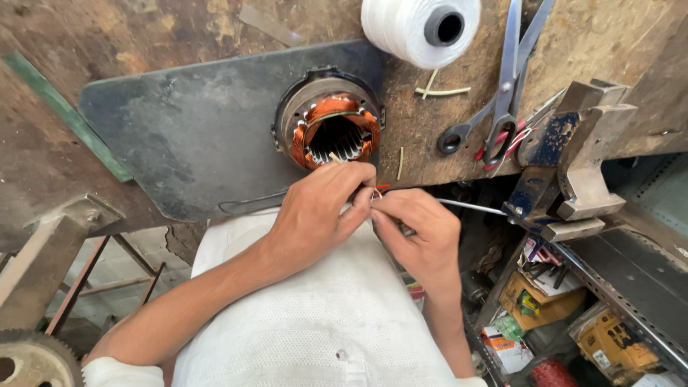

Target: The person works on a motor stator, stripping wire ends with shears and inserting them into small white heat-shrink tubes. They repeatedly cut, strip, and fit the tubes onto the wires, then place the prepared wires into the stator slots.

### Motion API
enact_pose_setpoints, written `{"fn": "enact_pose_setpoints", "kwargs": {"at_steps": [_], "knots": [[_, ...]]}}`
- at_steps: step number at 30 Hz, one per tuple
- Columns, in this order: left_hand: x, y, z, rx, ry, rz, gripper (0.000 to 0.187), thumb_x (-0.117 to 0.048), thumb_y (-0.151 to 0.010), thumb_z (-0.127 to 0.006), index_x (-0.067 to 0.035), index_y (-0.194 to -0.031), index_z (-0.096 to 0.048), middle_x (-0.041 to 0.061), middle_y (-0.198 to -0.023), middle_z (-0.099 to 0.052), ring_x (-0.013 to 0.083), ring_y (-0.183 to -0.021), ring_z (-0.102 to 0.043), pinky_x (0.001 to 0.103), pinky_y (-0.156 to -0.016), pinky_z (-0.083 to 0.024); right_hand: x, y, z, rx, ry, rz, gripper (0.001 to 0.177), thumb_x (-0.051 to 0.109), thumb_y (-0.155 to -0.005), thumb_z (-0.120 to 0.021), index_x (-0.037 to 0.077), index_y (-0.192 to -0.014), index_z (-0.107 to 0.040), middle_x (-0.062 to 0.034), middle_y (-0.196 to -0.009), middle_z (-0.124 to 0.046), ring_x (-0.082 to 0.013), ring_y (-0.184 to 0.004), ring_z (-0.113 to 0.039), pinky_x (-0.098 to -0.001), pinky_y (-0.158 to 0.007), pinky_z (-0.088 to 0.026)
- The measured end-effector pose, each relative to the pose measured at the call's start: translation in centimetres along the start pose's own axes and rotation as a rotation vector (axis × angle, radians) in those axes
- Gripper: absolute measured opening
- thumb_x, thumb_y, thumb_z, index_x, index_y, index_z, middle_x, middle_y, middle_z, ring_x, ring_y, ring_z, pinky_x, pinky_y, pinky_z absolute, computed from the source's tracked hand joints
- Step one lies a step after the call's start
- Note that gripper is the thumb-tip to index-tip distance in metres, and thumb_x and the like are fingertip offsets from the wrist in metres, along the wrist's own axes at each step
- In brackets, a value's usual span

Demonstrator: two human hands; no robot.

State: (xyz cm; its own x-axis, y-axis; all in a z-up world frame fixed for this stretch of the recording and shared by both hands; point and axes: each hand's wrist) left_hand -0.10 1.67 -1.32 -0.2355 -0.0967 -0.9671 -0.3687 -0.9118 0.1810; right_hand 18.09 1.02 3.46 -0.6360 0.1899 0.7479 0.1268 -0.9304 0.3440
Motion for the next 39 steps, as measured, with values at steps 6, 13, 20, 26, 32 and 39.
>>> {"fn": "enact_pose_setpoints", "kwargs": {"at_steps": [6, 13, 20, 26, 32, 39], "knots": [[0.0, 0.3, -0.3, 0.015, -0.017, -0.008, 0.022, -0.003, -0.091, -0.07, -0.003, -0.111, -0.062, 0.01, -0.096, -0.066, 0.0253, -0.087, -0.066, 0.039, -0.075, -0.054, -0.7, -1.0, 0.0, -0.025, 0.047, 0.049, 0.018, -0.002, -0.087, -0.08, 0.002, -0.103, -0.075, -0.0101, -0.099, -0.075, -0.0218, -0.087, -0.071, -0.0289, -0.074, -0.056], [0.2, 0.1, -0.2, 0.03, -0.079, -0.021, 0.02, -0.003, -0.09, -0.072, -0.002, -0.107, -0.063, 0.01, -0.091, -0.065, 0.0278, -0.085, -0.065, 0.04, -0.073, -0.053, 0.2, -0.5, -0.2, -0.083, 0.145, 0.135, 0.016, 0.001, -0.088, -0.08, 0.004, -0.102, -0.073, -0.0098, -0.098, -0.073, -0.0223, -0.087, -0.071, -0.031, -0.076, -0.057], [-0.5, -0.5, 0.3, -0.013, 0.01, 0.019, 0.017, -0.004, -0.093, -0.07, -0.003, -0.106, -0.06, 0.011, -0.094, -0.066, 0.0275, -0.087, -0.066, 0.039, -0.076, -0.054, -2.8, 0.9, -0.5, 0.047, 0.026, 0.053, 0.017, -0.001, -0.084, -0.08, 0.002, -0.099, -0.072, -0.0106, -0.095, -0.071, -0.0219, -0.083, -0.071, -0.0306, -0.072, -0.056], [-1.1, -0.8, 0.8, 0.055, 0.097, 0.087, 0.02, -0.007, -0.095, -0.07, -0.003, -0.111, -0.058, 0.01, -0.095, -0.066, 0.0269, -0.086, -0.067, 0.039, -0.073, -0.054, -4.1, 4.1, -0.1, -0.027, 0.053, 0.09, 0.019, -0.001, -0.085, -0.081, 0.004, -0.101, -0.073, -0.0086, -0.096, -0.072, -0.0214, -0.084, -0.071, -0.0308, -0.074, -0.056], [0.0, 0.0, -0.4, 0.044, -0.05, -0.011, 0.019, -0.007, -0.094, -0.069, -0.004, -0.109, -0.058, 0.009, -0.093, -0.065, 0.0283, -0.085, -0.065, 0.04, -0.073, -0.052, -0.3, 0.9, 0.3, -0.125, 0.214, 0.193, 0.019, 0.0, -0.084, -0.084, 0.003, -0.1, -0.073, -0.0093, -0.094, -0.072, -0.0225, -0.081, -0.069, -0.0317, -0.071, -0.055], [-0.1, -0.5, -0.1, 0.034, -0.007, 0.014, 0.015, -0.006, -0.093, -0.067, -0.004, -0.105, -0.057, 0.01, -0.09, -0.063, 0.028, -0.083, -0.065, 0.041, -0.072, -0.052, 0.1, -1.4, 0.0, 0.022, -0.039, 0.183, 0.019, -0.003, -0.084, -0.078, 0.001, -0.1, -0.069, -0.0113, -0.097, -0.071, -0.0242, -0.087, -0.071, -0.0321, -0.077, -0.058]]}}
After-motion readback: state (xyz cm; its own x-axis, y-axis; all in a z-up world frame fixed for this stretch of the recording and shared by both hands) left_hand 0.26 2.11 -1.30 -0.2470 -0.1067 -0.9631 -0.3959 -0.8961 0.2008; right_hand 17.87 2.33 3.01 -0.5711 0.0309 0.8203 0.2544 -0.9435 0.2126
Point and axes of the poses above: each hand's wrist, its own y-axis away from the middle knuckle, its own z-axis out of the back of the hand, x = y × z
